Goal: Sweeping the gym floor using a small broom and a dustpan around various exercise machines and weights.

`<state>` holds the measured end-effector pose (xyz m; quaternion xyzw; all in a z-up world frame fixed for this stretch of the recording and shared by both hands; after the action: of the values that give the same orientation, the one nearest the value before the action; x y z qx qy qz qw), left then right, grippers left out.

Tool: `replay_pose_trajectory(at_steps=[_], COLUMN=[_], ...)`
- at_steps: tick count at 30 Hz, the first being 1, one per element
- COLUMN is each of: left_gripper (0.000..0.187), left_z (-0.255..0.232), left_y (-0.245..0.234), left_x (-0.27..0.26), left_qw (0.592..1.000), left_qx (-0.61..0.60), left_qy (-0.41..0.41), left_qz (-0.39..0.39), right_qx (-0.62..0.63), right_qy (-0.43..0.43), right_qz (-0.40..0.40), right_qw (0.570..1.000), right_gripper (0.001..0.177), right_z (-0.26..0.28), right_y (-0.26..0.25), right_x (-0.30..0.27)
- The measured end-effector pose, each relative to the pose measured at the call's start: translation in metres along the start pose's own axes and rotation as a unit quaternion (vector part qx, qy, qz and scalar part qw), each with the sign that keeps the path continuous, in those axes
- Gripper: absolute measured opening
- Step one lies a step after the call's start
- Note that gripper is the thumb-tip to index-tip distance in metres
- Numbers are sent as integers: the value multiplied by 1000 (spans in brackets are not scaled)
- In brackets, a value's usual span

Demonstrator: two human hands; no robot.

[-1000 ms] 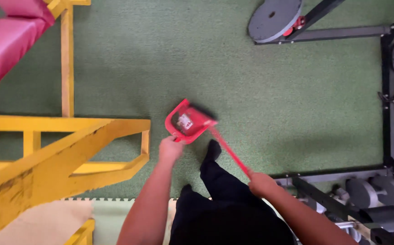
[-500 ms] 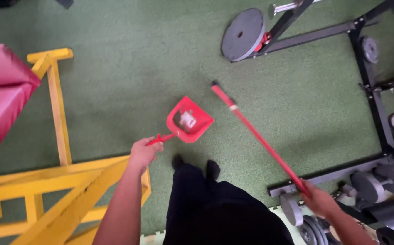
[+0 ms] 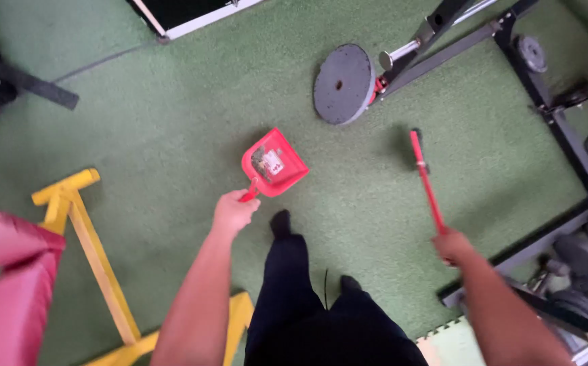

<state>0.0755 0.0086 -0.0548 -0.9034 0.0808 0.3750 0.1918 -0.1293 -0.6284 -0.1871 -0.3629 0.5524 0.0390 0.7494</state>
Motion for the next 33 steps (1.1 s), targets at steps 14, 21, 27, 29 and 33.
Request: replay_pose_trajectory(at_steps=[14,21,27,29,33], left_gripper=[46,53,49,47,44], left_z=[-44,-54,-63,-62,-76], left_y=[-53,-58,-58,-62,-64], left_x=[104,117,111,117,116], left_qw=[972,975,977,975,988], left_qx=[228,218,213,220,154], left_qy=[56,34,25,27,-17], left_qz=[-2,9,8,9,29], right_qx=[-167,-81,-105,-157,-109], right_qy=[-114,91,20,-21,-167], right_qz=[103,34,59,84,117], right_qw=[974,992,993,984,973], right_gripper=[72,75,59,59,71], right_z=[168,101,148,182,259], right_y=[154,39,100,166,153], right_x=[-184,-176,-51,-54,-118])
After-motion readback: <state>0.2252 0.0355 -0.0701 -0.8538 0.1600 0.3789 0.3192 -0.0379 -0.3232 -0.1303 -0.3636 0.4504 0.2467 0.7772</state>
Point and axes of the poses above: each hand's wrist, its own x-axis towards the middle knuckle, its own y-axis out of the palm, z = x × y, the point moved 8 cm from there along x, towards the middle knuckle, and after that the axes turned 7 degrees about z, right-handed, at the moved point
